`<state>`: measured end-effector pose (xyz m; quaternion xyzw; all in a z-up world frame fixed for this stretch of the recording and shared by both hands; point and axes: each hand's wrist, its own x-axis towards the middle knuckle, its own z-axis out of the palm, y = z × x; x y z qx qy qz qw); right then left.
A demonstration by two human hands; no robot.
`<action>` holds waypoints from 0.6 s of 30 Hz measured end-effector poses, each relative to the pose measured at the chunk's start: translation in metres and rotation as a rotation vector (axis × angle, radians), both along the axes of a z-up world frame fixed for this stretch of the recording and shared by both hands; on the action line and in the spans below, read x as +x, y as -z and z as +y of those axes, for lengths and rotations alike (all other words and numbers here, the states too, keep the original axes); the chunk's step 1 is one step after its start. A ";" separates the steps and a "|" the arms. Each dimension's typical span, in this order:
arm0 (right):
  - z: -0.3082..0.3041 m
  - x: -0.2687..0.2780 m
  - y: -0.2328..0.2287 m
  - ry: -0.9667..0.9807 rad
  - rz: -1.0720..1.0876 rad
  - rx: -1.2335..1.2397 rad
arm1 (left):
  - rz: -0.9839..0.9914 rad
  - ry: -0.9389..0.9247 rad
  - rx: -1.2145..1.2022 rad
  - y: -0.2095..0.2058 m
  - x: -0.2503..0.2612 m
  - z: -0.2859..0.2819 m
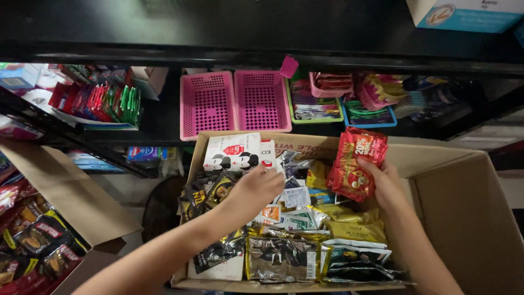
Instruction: The person sorts various sachets from a cardboard box into a pink plastic basket. They pick up multiple sachets of different brands and colors, including red, yellow, and black packaging, and place them into the basket. The person also briefly handles boxes of soap on the shelf above.
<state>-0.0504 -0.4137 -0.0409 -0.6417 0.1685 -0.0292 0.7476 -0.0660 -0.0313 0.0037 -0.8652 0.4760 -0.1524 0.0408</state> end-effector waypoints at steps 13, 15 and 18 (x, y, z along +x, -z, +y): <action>0.001 -0.002 0.001 -0.025 -0.008 -0.066 | 0.222 0.063 0.247 0.036 0.054 -0.053; 0.002 -0.003 0.000 -0.043 -0.017 -0.063 | 0.166 0.067 0.213 0.047 0.053 -0.059; 0.006 -0.002 -0.005 -0.033 -0.048 -0.066 | 0.122 0.080 0.367 0.069 0.056 -0.071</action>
